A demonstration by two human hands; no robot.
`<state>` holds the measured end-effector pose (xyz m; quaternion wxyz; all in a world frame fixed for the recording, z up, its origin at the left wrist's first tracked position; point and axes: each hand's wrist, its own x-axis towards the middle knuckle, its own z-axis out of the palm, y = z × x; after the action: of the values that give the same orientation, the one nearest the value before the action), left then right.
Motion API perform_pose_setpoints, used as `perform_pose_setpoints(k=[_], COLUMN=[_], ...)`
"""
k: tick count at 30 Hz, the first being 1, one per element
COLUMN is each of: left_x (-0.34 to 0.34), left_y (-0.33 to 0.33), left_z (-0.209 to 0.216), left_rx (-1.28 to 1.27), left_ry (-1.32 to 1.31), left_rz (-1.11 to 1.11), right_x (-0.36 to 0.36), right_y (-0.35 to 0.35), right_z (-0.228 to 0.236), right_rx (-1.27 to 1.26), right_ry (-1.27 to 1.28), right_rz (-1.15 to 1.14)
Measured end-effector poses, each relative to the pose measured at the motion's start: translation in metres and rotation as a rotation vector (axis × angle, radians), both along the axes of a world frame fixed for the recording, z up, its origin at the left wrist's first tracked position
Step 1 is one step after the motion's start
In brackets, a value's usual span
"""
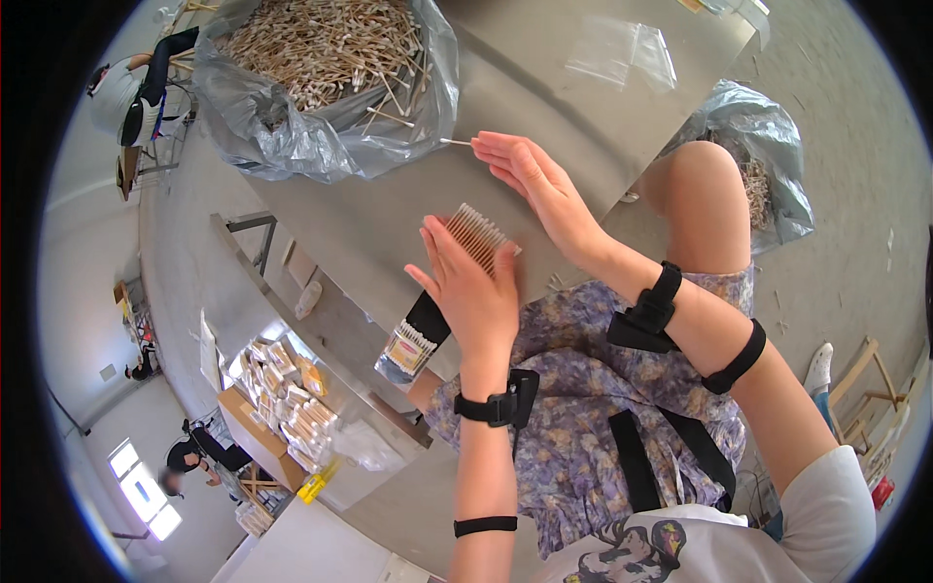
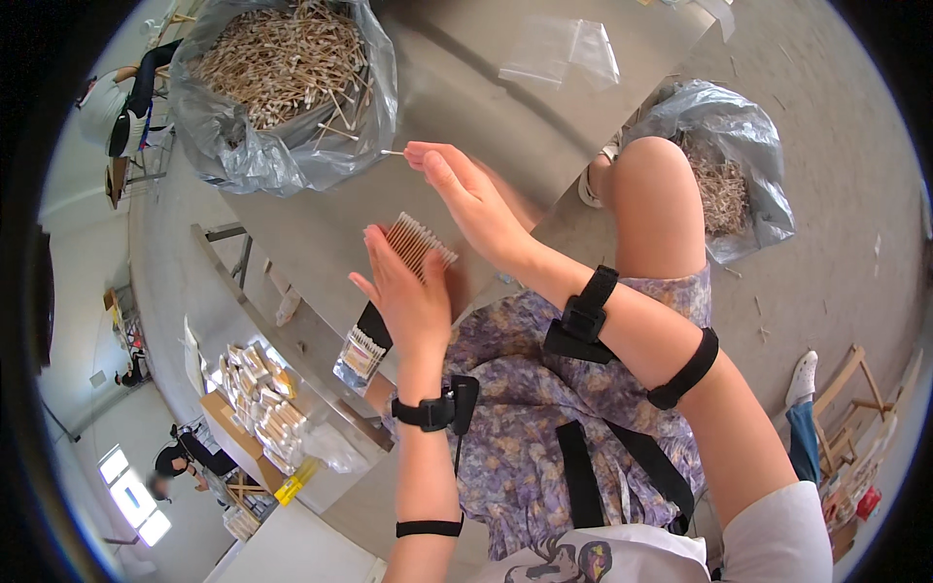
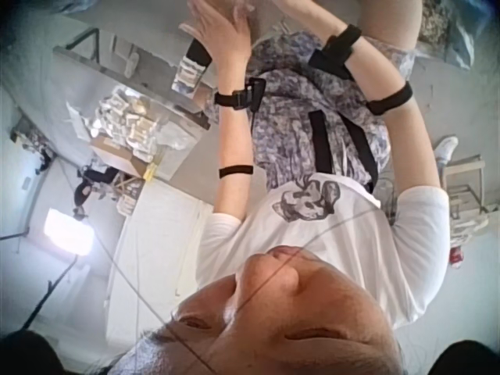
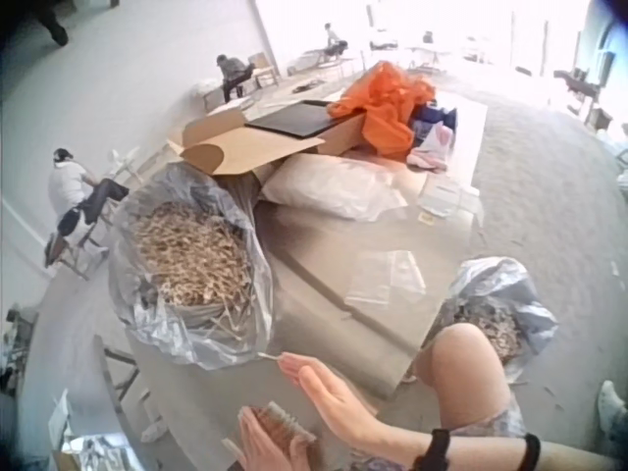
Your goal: The recorder is organizing and packaging cotton swabs into small plastic containers and bags.
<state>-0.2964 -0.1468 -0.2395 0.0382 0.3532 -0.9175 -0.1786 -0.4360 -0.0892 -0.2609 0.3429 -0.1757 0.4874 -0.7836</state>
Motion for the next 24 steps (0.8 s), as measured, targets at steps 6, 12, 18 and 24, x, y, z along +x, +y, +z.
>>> perform_pose_setpoints(k=[6,12,18,24], left_x=[0.015,-0.003,-0.016,-0.014], left_y=[-0.005,-0.001,0.017,0.008], left_z=[0.01,-0.001,-0.002,-0.004], left_rx=[0.505,0.75,0.762,0.705], left_ry=[0.744,1.207,1.205,1.198], left_rz=[0.419,0.622,0.612,0.595], right_x=[0.005,0.016,0.029,0.02], right_y=[-0.001,-0.007,-0.009,-0.016], right_z=[0.003,0.002,0.009,0.006], right_rx=[-0.108,-0.076,0.099,-0.024], right_ry=[-0.074,-0.045,0.164,0.032], right_rz=[0.005,0.047,0.244,0.114])
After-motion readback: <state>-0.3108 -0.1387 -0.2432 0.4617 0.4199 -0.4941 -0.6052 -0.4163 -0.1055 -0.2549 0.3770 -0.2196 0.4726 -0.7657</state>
